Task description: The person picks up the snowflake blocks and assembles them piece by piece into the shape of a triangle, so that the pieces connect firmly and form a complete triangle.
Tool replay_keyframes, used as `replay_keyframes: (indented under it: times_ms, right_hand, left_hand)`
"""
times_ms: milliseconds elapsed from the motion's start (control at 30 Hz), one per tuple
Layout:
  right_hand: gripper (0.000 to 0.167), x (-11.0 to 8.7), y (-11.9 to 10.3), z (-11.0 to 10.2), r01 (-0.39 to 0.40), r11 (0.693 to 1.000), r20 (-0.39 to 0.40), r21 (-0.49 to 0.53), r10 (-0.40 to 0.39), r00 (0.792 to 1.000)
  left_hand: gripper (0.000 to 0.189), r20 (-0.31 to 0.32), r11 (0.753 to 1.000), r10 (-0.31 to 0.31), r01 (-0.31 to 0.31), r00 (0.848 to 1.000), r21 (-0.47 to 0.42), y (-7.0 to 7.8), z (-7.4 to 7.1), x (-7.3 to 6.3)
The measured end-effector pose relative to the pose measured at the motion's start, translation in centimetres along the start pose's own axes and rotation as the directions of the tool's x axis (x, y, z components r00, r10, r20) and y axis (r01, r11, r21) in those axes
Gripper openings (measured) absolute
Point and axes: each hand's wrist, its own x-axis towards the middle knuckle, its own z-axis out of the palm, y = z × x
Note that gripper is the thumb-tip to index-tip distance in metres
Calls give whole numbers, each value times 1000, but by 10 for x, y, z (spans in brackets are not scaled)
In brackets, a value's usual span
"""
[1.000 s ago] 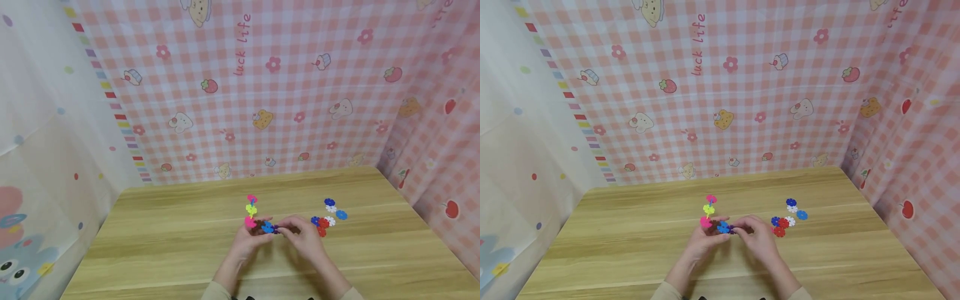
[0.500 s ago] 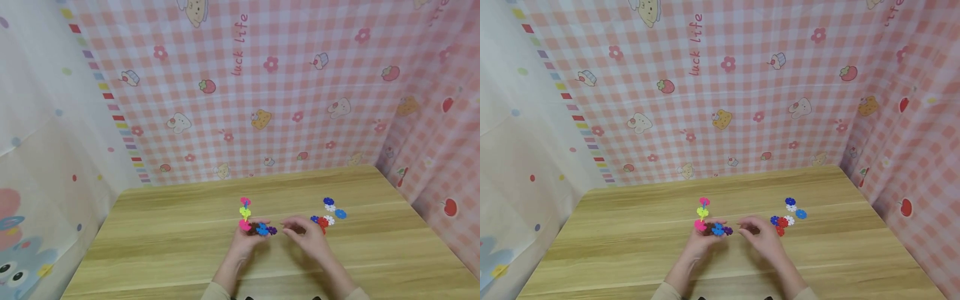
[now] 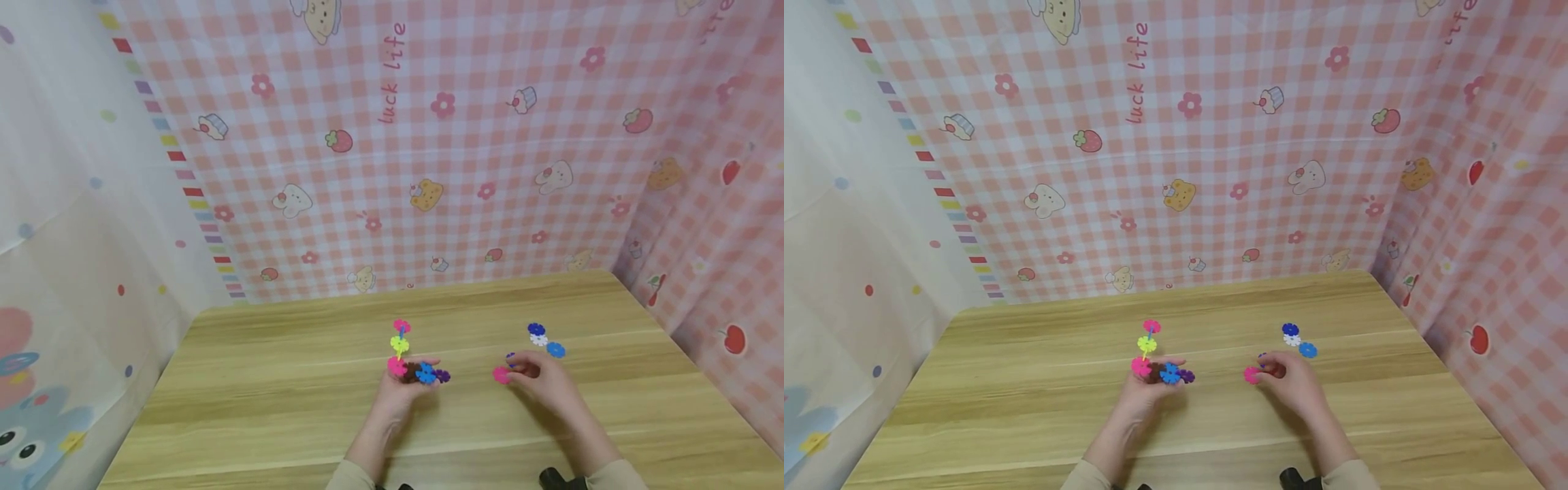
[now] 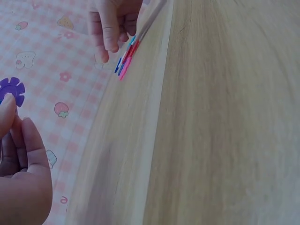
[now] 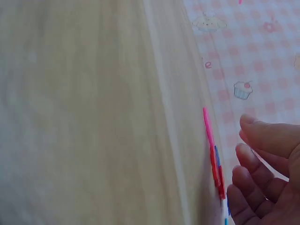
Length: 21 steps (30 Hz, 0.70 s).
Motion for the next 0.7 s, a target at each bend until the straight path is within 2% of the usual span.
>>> replay_keyframes:
  times_ms: [333, 500, 700]
  right_hand:
    - [29, 5, 17, -15, -68, 994, -36, -90, 65, 997]
    - [36, 8, 26, -20, -60, 991, -30, -121, 56, 998]
    - [36, 10, 31, -22, -56, 987, -14, -149, 55, 998]
  left_hand:
    - [44, 12, 999, -13, 13, 1000, 52, 1, -3, 0]
    - [43, 12, 999, -19, 19, 1000, 47, 2, -2, 0]
    - [45, 10, 997, -24, 23, 1000, 69, 1, -3, 1]
